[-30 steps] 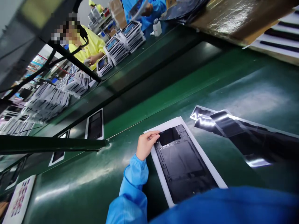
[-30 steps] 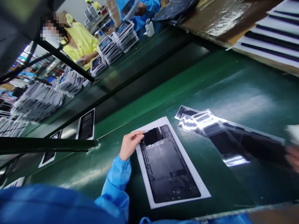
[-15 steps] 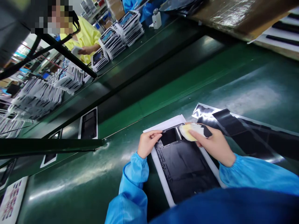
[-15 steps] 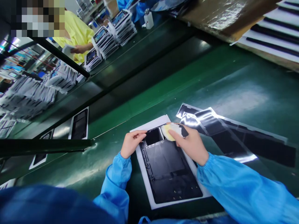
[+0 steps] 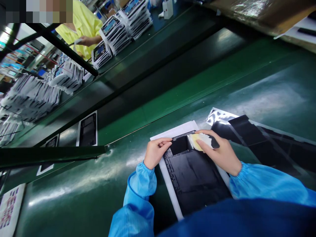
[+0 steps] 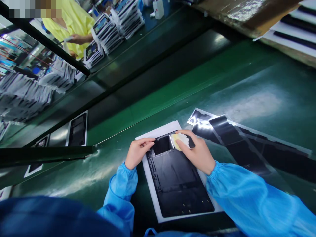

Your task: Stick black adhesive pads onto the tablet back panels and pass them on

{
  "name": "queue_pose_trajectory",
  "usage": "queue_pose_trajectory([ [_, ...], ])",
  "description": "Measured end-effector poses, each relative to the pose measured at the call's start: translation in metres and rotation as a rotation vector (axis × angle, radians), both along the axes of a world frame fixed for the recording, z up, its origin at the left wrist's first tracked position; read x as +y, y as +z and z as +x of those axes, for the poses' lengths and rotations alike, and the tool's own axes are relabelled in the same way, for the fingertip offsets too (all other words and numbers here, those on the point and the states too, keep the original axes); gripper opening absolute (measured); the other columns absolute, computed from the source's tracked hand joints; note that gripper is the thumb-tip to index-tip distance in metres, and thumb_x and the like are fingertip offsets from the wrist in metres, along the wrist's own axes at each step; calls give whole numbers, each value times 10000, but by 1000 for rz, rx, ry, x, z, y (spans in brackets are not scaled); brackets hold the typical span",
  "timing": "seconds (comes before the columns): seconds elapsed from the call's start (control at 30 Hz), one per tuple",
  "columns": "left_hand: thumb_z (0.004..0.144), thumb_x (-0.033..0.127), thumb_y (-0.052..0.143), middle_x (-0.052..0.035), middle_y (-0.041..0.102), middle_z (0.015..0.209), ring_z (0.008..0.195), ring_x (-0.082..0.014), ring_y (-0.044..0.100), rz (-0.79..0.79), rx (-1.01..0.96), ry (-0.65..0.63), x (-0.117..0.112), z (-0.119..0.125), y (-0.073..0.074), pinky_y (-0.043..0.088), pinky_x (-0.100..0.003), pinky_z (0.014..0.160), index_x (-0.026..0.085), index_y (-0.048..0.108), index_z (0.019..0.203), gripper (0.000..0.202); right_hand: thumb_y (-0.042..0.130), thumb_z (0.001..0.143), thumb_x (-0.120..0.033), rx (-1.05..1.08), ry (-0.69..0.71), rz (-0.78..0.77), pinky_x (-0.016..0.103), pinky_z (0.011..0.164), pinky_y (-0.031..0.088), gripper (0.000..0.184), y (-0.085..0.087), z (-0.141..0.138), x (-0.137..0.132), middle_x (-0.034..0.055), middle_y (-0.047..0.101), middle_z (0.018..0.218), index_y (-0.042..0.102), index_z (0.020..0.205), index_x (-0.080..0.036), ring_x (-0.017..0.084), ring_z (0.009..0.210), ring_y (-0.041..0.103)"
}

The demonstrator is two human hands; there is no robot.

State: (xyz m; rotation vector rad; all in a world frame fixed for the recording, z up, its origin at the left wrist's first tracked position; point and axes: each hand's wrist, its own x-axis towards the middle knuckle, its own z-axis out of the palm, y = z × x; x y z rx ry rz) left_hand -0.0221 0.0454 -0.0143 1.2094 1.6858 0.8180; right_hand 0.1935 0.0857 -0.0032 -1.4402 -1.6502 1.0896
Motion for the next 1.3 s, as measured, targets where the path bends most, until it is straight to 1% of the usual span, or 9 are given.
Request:
queue_pose_trajectory([
  [0.13,726,332,693,-27,709,670,527,-98,525,-8,-2,-3,0,0,0,447,-206,531,169,791,883,247,497,635,-299,-10,21,2,219,419,433,242,0,-1,0,-23,626,789,527,872,-263,87,440,539],
  [0.27,732,313,693,-29,717,688,542,-95,532,-17,12,2,0,0,0,445,-202,552,168,790,892,237,498,636,-287,-27,26,18,213,438,427,239,1,-2,0,-25,626,788,524,872,-260,85,446,548],
  [0.4,738,313,688,-31,721,696,544,-93,526,-21,22,3,0,0,-1,438,-200,557,165,789,898,240,498,635,-284,-35,24,6,199,347,384,240,2,-2,0,-25,620,822,522,872,-260,39,314,465],
  [0.53,736,312,689,-31,719,690,541,-96,539,-20,18,-2,0,0,-1,444,-199,547,167,790,895,238,501,632,-283,-47,25,14,196,342,378,242,2,-2,0,-24,624,807,527,871,-258,30,297,437],
  [0.67,732,322,683,-28,721,679,530,-105,539,-7,31,-4,0,0,-1,446,-210,536,174,792,890,243,503,628,-290,-80,29,21,203,312,352,240,1,-3,0,-30,630,797,530,864,-261,4,223,329],
  [0.83,729,331,679,-32,734,702,535,-109,550,5,32,-3,0,1,-1,456,-217,550,176,792,889,250,502,629,-295,-93,34,29,206,316,353,245,1,-2,0,-32,635,788,529,870,-265,5,220,326],
  [0.97,733,351,686,-29,729,694,534,-110,553,15,33,1,0,1,-2,457,-216,544,179,791,888,254,500,630,-292,-78,34,38,203,346,375,244,1,-2,1,-26,632,806,526,871,-262,27,279,416],
  [1.13,737,335,679,-30,719,679,514,-98,521,13,25,-8,0,0,-2,435,-207,525,171,791,894,253,498,630,-302,-77,38,28,210,330,368,246,1,-2,0,-24,626,794,525,871,-263,19,250,369],
  [1.3,737,333,682,-26,712,661,511,-97,504,9,32,-4,0,1,-1,421,-205,517,177,794,886,243,495,633,-301,-80,38,38,202,325,354,246,0,-2,0,-26,631,782,524,873,-257,20,254,380],
])
